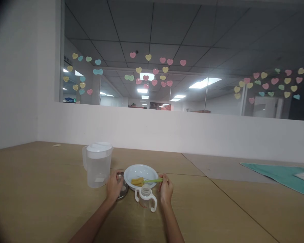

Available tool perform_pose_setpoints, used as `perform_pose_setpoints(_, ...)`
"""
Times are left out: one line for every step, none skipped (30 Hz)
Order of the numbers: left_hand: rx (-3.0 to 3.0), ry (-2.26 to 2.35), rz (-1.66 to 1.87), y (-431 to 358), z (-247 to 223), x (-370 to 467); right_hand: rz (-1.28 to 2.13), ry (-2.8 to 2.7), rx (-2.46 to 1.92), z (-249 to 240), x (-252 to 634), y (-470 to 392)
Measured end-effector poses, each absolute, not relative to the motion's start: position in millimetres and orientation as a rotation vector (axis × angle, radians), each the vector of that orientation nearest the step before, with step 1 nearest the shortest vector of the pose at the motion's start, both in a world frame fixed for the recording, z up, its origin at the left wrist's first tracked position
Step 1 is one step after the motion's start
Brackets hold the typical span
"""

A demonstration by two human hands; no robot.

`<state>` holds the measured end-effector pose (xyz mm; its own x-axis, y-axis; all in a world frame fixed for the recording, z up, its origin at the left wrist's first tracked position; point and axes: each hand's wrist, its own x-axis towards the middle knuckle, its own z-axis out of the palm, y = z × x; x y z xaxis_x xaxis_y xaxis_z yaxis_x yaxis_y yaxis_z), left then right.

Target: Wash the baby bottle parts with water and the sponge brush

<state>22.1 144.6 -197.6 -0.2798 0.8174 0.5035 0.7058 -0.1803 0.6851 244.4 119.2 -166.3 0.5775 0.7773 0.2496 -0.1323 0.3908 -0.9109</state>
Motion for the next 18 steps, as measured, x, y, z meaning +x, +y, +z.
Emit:
perform_pose_setpoints(1.818,1.937,1.434,144,-198,22,0.654,-0.756,-1.009,-167,245,120)
perform_pose_setpoints(1.824,1.939,1.408,144,-198,23,0.653,-0.750,-1.011,-168,246,121)
perform_pose_setpoints(1.828,1.942,1.384,144,-198,23,0.650,-0.740,-1.015,-169,246,122)
perform_pose_setpoints(1.832,1.947,1.359,144,-199,23,0.644,-0.729,-1.020,-170,247,122)
perform_pose_setpoints(1.836,1.951,1.335,143,-199,23,0.636,-0.716,-1.025,-171,247,123)
perform_pose_setpoints(1.840,1.955,1.310,143,-199,23,0.629,-0.705,-1.029,-172,248,124)
perform_pose_setpoints(1.845,1.958,1.285,143,-199,23,0.623,-0.697,-1.034,-173,248,125)
perform_pose_setpoints(1.852,1.960,1.260,142,-199,23,0.618,-0.691,-1.040,-174,248,125)
perform_pose_setpoints(1.859,1.961,1.235,142,-199,23,0.614,-0.688,-1.046,-174,249,126)
perform_pose_setpoints(1.867,1.962,1.212,141,-198,23,0.608,-0.685,-1.052,-175,249,127)
perform_pose_setpoints(1.875,1.962,1.191,140,-198,23,0.600,-0.683,-1.058,-176,250,127)
perform_pose_setpoints(1.883,1.963,1.172,140,-198,23,0.589,-0.680,-1.066,-177,250,128)
perform_pose_setpoints(1.889,1.964,1.155,139,-197,22,0.575,-0.676,-1.074,-178,251,129)
perform_pose_setpoints(1.894,1.966,1.141,139,-197,22,0.558,-0.672,-1.082,-179,252,130)
perform_pose_setpoints(1.899,1.970,1.128,139,-197,22,0.538,-0.667,-1.090,-180,253,131)
perform_pose_setpoints(1.903,1.975,1.116,139,-197,22,0.517,-0.664,-1.096,-182,254,132)
perform_pose_setpoints(1.907,1.981,1.105,139,-197,22,0.494,-0.665,-1.097,-183,256,132)
perform_pose_setpoints(1.913,1.987,1.094,139,-197,22,0.472,-0.671,-1.095,-184,257,133)
